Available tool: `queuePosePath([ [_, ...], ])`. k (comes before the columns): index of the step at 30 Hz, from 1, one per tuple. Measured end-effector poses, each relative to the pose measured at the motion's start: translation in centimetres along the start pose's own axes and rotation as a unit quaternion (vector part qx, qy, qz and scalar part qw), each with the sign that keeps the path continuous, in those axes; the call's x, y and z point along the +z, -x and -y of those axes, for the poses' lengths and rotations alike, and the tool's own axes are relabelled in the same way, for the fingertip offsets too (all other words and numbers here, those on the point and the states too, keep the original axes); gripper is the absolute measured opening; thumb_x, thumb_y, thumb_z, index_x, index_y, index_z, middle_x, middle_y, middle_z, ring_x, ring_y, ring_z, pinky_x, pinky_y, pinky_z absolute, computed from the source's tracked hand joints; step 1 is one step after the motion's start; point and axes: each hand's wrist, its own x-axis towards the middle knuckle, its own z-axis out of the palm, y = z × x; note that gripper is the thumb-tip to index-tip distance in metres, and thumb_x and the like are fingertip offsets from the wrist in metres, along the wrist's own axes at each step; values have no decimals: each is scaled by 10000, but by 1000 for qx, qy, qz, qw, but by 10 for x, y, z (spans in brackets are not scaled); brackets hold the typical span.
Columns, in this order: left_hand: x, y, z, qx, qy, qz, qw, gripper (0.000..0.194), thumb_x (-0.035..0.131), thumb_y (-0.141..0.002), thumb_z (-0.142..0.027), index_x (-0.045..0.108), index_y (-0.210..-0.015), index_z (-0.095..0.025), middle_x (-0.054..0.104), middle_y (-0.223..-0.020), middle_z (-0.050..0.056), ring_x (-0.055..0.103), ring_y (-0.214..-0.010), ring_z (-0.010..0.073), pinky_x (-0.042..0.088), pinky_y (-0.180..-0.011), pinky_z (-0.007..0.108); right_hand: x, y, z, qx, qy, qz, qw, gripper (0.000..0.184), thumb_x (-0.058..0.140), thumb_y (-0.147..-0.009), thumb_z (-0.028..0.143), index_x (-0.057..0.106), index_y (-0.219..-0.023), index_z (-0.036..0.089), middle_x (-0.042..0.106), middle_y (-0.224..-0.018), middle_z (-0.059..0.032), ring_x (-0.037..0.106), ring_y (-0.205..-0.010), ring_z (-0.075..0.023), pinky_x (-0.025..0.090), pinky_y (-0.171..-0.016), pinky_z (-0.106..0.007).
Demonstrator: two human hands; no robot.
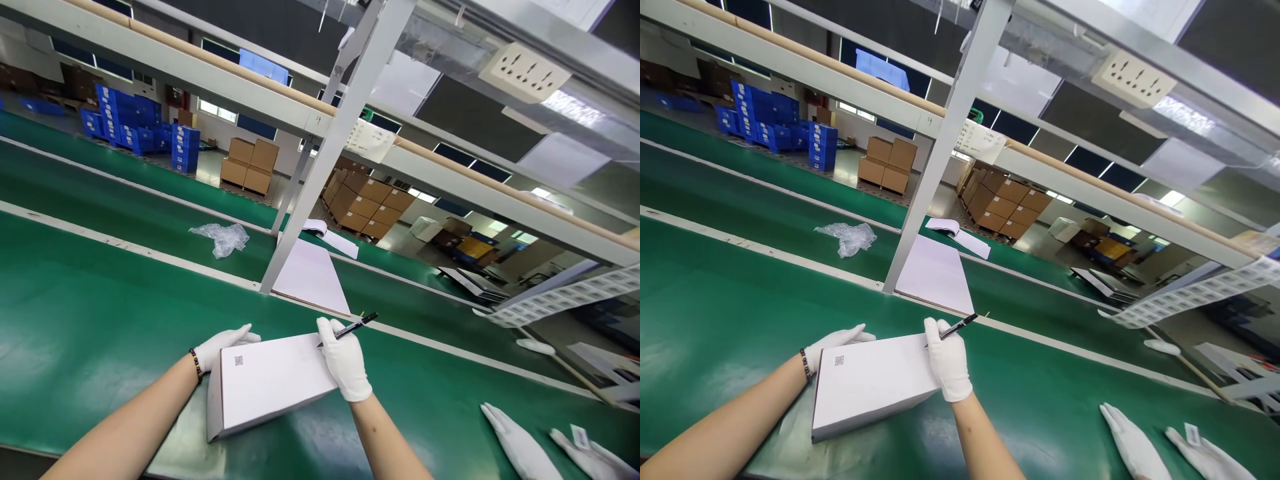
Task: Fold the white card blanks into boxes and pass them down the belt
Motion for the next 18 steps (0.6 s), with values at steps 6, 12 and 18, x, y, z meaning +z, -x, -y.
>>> queuePosePath([
  [6, 0, -3, -2, -29, 43, -11, 999, 726, 805, -512, -671, 682, -946, -102, 722, -1046, 166, 625, -1088, 330, 505, -846, 347, -1, 5, 5, 7, 17, 10, 1000, 507, 510, -722, 672, 275, -539, 261, 287, -475, 67, 306, -463, -119, 327, -449, -254],
  [12, 0, -4, -1, -31, 52, -23, 998, 741, 832, -483, -648, 690, -957, -97, 723, -1032, 160, 641, -1057, 310, 508, -846, 340, 0, 2, 2, 11, 53, 26, 998, 486, 479, -733, 653, 271, -547, 255, 284, -479, 70, 308, -472, -118, 313, -468, -253],
  [18, -3, -8, 3, -26, 42, -24, 998, 671, 815, -532, -636, 697, -947, -122, 733, -1010, 131, 662, -1008, 282, 500, -866, 352, 0, 1, 0, 0, 72, 21, 997, 471, 464, -753, 633, 282, -541, 254, 267, -502, 63, 289, -489, -122, 297, -470, -256],
])
